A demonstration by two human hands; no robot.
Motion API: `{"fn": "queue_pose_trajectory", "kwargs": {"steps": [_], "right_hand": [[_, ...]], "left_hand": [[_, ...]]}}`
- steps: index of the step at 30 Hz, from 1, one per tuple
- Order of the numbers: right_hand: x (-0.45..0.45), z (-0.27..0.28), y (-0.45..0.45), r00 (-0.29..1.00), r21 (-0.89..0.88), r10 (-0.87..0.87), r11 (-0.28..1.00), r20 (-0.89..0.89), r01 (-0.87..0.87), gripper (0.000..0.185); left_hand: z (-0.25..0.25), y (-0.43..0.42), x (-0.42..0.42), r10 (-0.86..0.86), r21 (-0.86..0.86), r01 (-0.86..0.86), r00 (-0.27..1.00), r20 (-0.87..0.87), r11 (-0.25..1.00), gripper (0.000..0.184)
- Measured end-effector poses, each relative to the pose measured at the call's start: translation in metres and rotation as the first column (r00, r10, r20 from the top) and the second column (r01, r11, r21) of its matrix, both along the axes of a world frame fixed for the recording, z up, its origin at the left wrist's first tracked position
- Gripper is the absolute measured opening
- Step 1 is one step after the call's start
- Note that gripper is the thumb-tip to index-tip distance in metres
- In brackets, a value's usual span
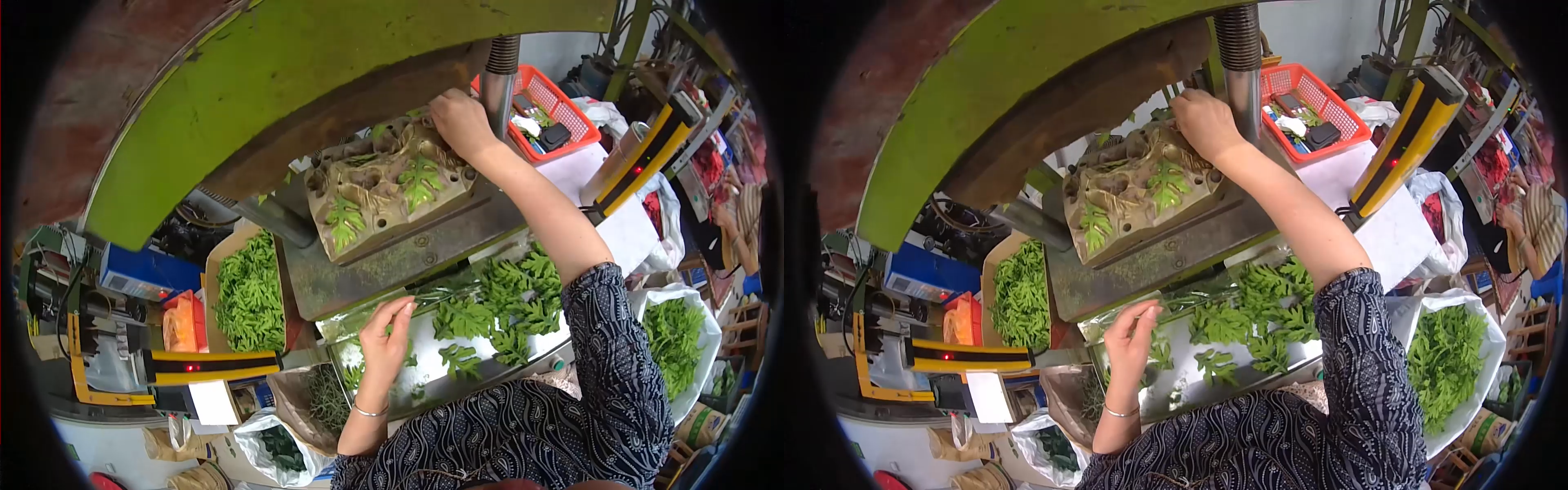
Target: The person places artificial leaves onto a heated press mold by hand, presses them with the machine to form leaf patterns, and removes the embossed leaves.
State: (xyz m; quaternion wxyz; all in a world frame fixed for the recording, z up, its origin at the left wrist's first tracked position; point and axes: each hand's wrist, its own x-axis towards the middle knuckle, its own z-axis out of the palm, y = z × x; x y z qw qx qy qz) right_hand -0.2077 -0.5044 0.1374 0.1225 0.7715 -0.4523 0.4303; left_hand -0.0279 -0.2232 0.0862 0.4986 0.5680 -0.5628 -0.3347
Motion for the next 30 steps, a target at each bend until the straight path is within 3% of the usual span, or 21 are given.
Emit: {"fn": "queue_pose_trajectory", "kwargs": {"steps": [1, 5, 11, 15, 16, 20, 22, 23, 25, 26, 30], "right_hand": [[-0.001, -0.005, -0.006, 1.000, 0.000, -0.004, 1.000, -0.001, 0.004, 0.014], [-0.008, -0.024, -0.023, 0.976, 0.333, 0.210, 0.917, 0.060, -0.218, 0.017], [-0.003, 0.002, -0.006, 0.996, 0.324, 0.085, 0.943, -0.021, -0.074, 0.021], [-0.007, 0.004, -0.012, 0.963, 0.573, 0.266, 0.783, 0.043, -0.242, 0.023], [-0.005, 0.005, -0.009, 0.961, 0.570, 0.273, 0.783, 0.043, -0.248, 0.023], [0.007, 0.011, 0.015, 0.983, 0.173, 0.159, 0.970, 0.089, -0.173, 0.023], [0.018, 0.036, 0.036, 0.977, 0.267, 0.201, 0.948, -0.067, -0.176, 0.027], [0.029, 0.035, 0.041, 0.977, 0.263, 0.205, 0.948, -0.064, -0.181, 0.027], [0.050, 0.032, 0.045, 0.916, 0.290, 0.213, 0.950, -0.339, -0.114, 0.030], [0.058, 0.034, 0.045, 0.916, 0.284, 0.211, 0.952, -0.340, -0.114, 0.030], [0.085, 0.038, 0.043, 0.893, 0.599, 0.288, 0.800, -0.344, -0.027, 0.031]], "left_hand": [[-0.001, -0.002, 0.001, -0.004, 0.000, 0.004, 1.000, -0.001, 1.000, 0.016], [-0.006, -0.006, 0.003, -0.009, 0.034, 0.009, 1.000, -0.005, 0.999, 0.016], [-0.009, -0.012, 0.002, -0.034, 0.022, 0.034, 0.999, 0.001, 0.999, 0.015], [-0.009, -0.010, 0.003, -0.025, 0.021, 0.026, 0.999, -0.034, 0.999, 0.015], [-0.008, -0.009, 0.003, -0.018, 0.018, 0.019, 0.999, -0.033, 1.000, 0.015], [-0.005, -0.002, 0.003, -0.033, -0.008, 0.033, 0.999, 0.000, 0.999, 0.016], [-0.005, 0.001, 0.001, -0.029, -0.012, 0.029, 1.000, 0.000, 1.000, 0.016], [-0.004, 0.003, 0.001, -0.036, -0.011, 0.036, 0.999, 0.003, 0.999, 0.016], [-0.002, 0.003, 0.002, -0.057, -0.014, 0.057, 0.998, 0.008, 0.998, 0.016], [-0.002, 0.003, 0.002, -0.057, -0.020, 0.058, 0.998, 0.009, 0.998, 0.016], [-0.001, 0.006, 0.006, -0.041, -0.023, 0.040, 0.998, -0.036, 0.999, 0.016]]}}
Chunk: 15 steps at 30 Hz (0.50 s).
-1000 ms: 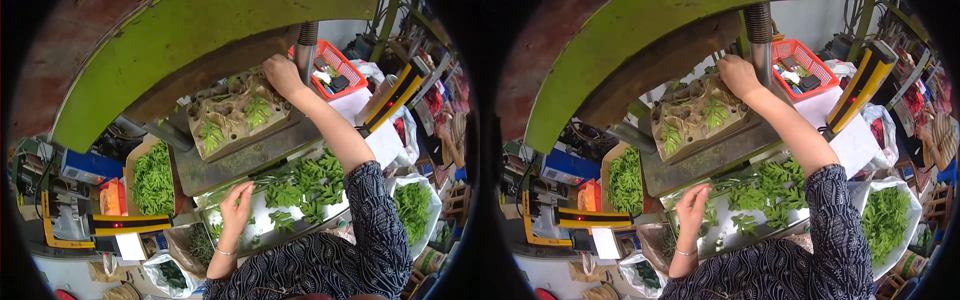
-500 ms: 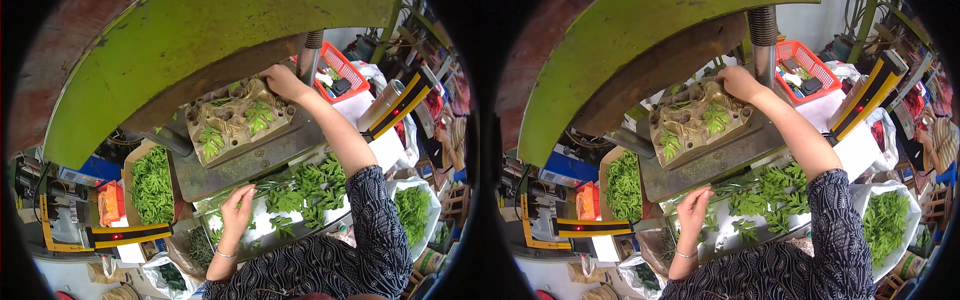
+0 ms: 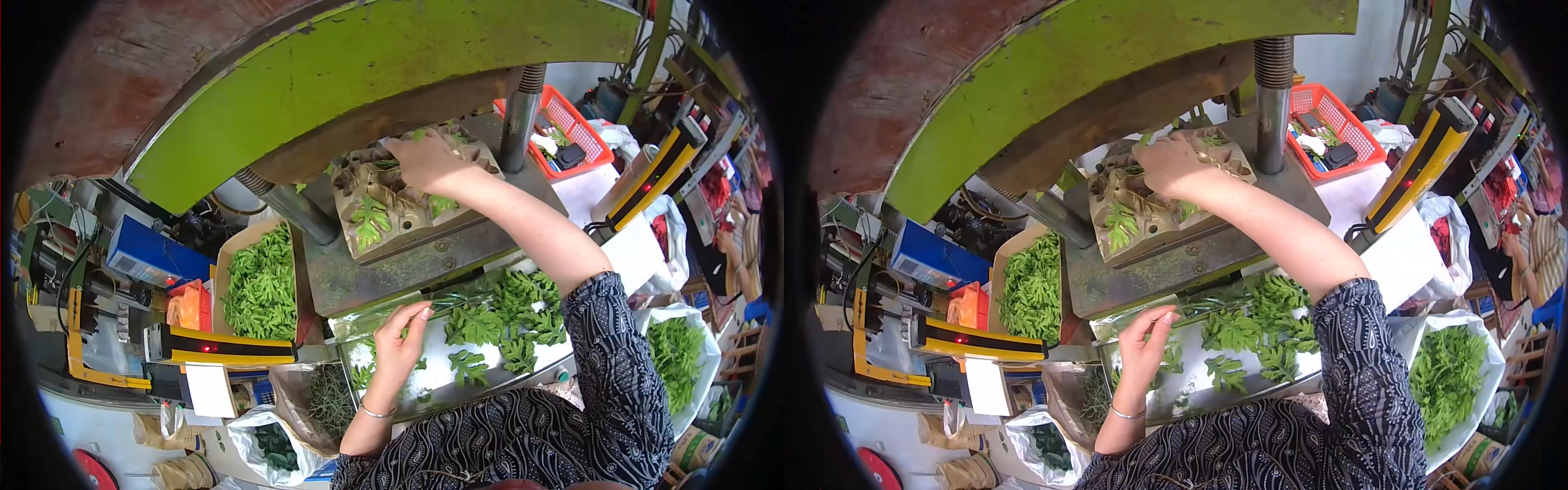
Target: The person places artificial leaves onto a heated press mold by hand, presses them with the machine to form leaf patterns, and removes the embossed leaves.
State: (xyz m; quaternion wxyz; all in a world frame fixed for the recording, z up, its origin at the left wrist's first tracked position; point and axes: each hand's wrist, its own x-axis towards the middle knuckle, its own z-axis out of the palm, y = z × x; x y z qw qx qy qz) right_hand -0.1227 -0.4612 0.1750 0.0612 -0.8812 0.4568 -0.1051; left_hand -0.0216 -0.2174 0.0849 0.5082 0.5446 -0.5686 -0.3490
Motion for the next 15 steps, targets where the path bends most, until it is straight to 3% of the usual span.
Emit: {"fn": "queue_pose_trajectory", "kwargs": {"steps": [10, 15], "right_hand": [[0.009, -0.018, -0.032, 0.995, 0.023, 0.070, 0.997, 0.075, -0.071, 0.023], [0.009, -0.017, -0.035, 0.976, 0.002, 0.103, 0.994, 0.194, -0.105, 0.020]], "left_hand": [[-0.009, -0.008, 0.012, 0.004, 0.033, -0.004, 1.000, 0.007, 0.999, 0.016], [-0.012, -0.010, 0.014, 0.027, 0.010, -0.027, 1.000, 0.008, 1.000, 0.016]]}}
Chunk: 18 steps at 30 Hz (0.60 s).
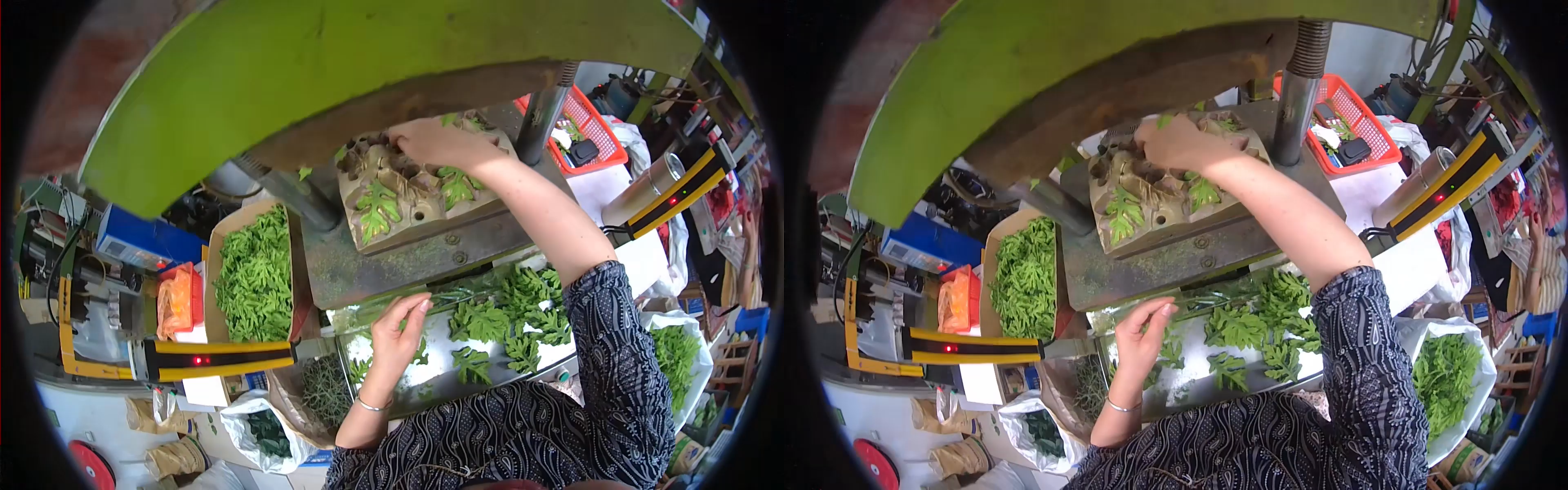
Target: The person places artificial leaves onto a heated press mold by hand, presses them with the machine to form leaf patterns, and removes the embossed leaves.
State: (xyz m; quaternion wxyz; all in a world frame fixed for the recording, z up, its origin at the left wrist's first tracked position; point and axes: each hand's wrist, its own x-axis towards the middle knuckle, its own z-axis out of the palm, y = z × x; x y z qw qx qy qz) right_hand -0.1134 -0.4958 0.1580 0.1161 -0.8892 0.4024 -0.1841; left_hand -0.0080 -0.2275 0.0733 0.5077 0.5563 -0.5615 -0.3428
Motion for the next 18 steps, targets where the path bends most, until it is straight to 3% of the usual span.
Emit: {"fn": "queue_pose_trajectory", "kwargs": {"steps": [4, 6, 7, 10, 13, 15, 18], "right_hand": [[-0.028, 0.009, 0.054, 0.962, -0.192, 0.154, 0.975, 0.227, -0.110, 0.019], [-0.049, 0.016, 0.116, 0.804, -0.331, 0.320, 0.929, 0.500, -0.164, 0.013], [-0.071, 0.031, 0.155, 0.859, -0.136, 0.203, 0.978, 0.470, -0.157, 0.012], [-0.114, 0.070, 0.209, 0.657, -0.463, 0.480, 0.859, 0.581, -0.219, 0.014], [-0.142, 0.112, 0.256, 0.504, -0.558, 0.678, 0.732, 0.536, -0.391, 0.014], [-0.146, 0.131, 0.280, 0.431, -0.577, 0.753, 0.658, 0.497, -0.484, 0.014], [-0.152, 0.147, 0.304, 0.369, -0.581, 0.807, 0.588, 0.460, -0.562, 0.014]], "left_hand": [[0.013, 0.016, 0.008, 0.072, -0.001, -0.072, 0.997, 0.030, 0.997, 0.015], [0.013, 0.028, 0.015, 0.109, -0.034, -0.107, 0.991, 0.079, 0.994, 0.015], [0.012, 0.037, 0.018, 0.129, -0.029, -0.127, 0.987, 0.095, 0.991, 0.015], [0.009, 0.060, 0.023, 0.169, 0.006, -0.171, 0.981, 0.100, 0.985, 0.016], [0.015, 0.079, 0.017, 0.196, 0.117, -0.199, 0.980, 0.036, 0.973, 0.016], [0.015, 0.092, 0.018, 0.216, 0.015, -0.217, 0.974, 0.065, 0.976, 0.015], [0.014, 0.114, 0.022, 0.275, 0.028, -0.276, 0.961, 0.041, 0.961, 0.015]]}}
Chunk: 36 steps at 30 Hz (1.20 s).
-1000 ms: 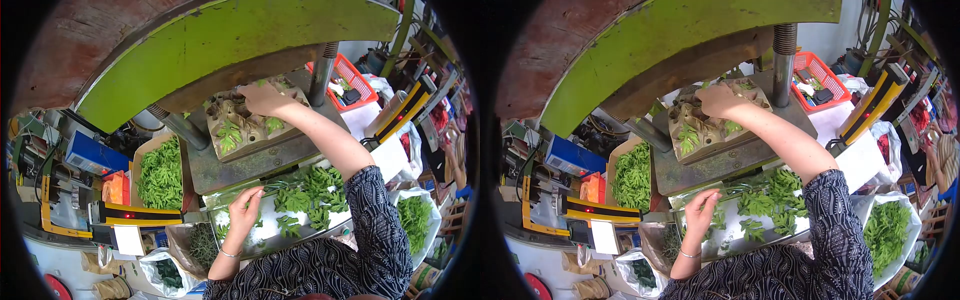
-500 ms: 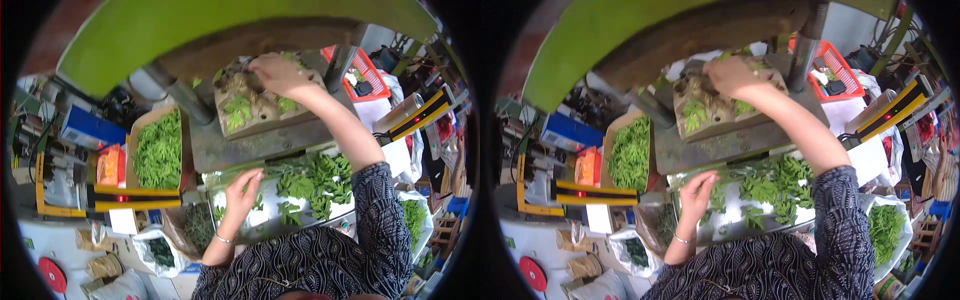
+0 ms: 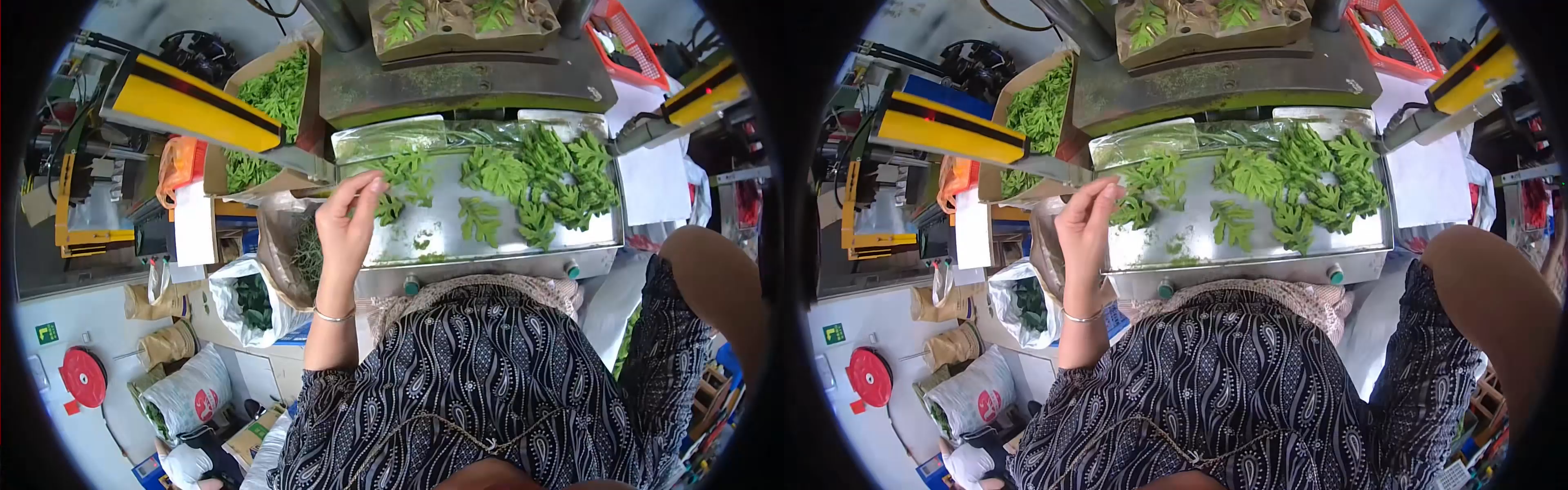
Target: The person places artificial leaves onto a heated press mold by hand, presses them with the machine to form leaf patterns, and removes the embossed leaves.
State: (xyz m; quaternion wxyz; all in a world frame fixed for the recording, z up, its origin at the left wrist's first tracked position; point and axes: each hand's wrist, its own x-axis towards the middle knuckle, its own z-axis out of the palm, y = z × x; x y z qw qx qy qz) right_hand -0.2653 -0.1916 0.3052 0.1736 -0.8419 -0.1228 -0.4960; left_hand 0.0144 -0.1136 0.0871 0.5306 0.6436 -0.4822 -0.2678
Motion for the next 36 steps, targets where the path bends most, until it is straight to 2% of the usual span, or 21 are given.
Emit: {"fn": "queue_pose_trajectory", "kwargs": {"steps": [8, 12, 15, 18, 20, 23, 25, 27, 29, 30, 32, 36], "right_hand": [[-0.009, 0.008, 0.032, 0.997, -0.022, 0.082, 0.996, -0.010, -0.082, 0.014], [-0.014, 0.007, 0.036, 0.995, -0.010, 0.094, 0.996, -0.015, -0.094, 0.014], [-0.010, -0.001, 0.041, 0.991, 0.018, 0.133, 0.991, -0.019, -0.132, 0.014], [-0.007, -0.009, 0.038, 0.986, 0.072, 0.166, 0.983, 0.011, -0.166, 0.014], [-0.005, -0.013, 0.035, 0.984, 0.114, 0.177, 0.977, 0.028, -0.179, 0.014], [0.000, -0.028, 0.030, 0.983, 0.258, 0.175, 0.949, 0.051, -0.182, 0.015], [0.007, -0.051, 0.027, 0.983, 0.437, 0.171, 0.881, 0.068, -0.183, 0.015], [0.020, -0.078, 0.022, 0.982, 0.643, 0.172, 0.743, 0.084, -0.185, 0.015], [0.036, -0.103, 0.011, 0.971, 0.812, 0.193, 0.537, 0.144, -0.227, 0.015], [0.043, -0.111, 0.013, 0.964, 0.847, 0.207, 0.470, 0.165, -0.246, 0.015], [0.051, -0.115, 0.014, 0.950, 0.864, 0.257, 0.420, 0.180, -0.278, 0.015], [0.063, -0.119, 0.008, 0.916, 0.871, 0.301, 0.334, 0.265, -0.361, 0.015]], "left_hand": [[-0.017, 0.035, 0.012, 0.121, 0.006, -0.121, 0.993, -0.009, 0.993, 0.016], [-0.047, 0.032, 0.020, 0.088, -0.039, -0.080, 0.959, 0.269, 0.996, 0.013], [-0.048, 0.029, 0.017, 0.055, 0.032, -0.069, 0.945, 0.324, 0.997, 0.013], [-0.053, 0.019, 0.009, -0.020, -0.031, 0.043, 0.846, 0.534, 0.999, 0.017], [-0.047, 0.002, 0.006, -0.069, -0.009, 0.092, 0.806, 0.588, 0.996, 0.018], [-0.046, -0.032, 0.003, -0.087, -0.063, 0.193, 0.681, 0.727, 0.979, 0.017], [-0.061, -0.056, 0.007, -0.075, -0.009, 0.140, 0.581, 0.810, 0.990, 0.015], [-0.074, -0.069, 0.010, -0.092, 0.059, 0.085, 0.462, 0.882, 0.995, 0.013], [-0.088, -0.006, 0.020, -0.202, 0.203, 0.047, 0.450, 0.870, 0.978, 0.012], [-0.095, -0.007, 0.019, -0.204, 0.199, 0.060, 0.442, 0.873, 0.978, 0.012], [-0.097, -0.072, 0.010, -0.109, 0.057, 0.133, 0.429, 0.896, 0.989, 0.012], [-0.091, -0.072, 0.013, -0.154, 0.117, 0.113, 0.409, 0.900, 0.987, 0.013]]}}
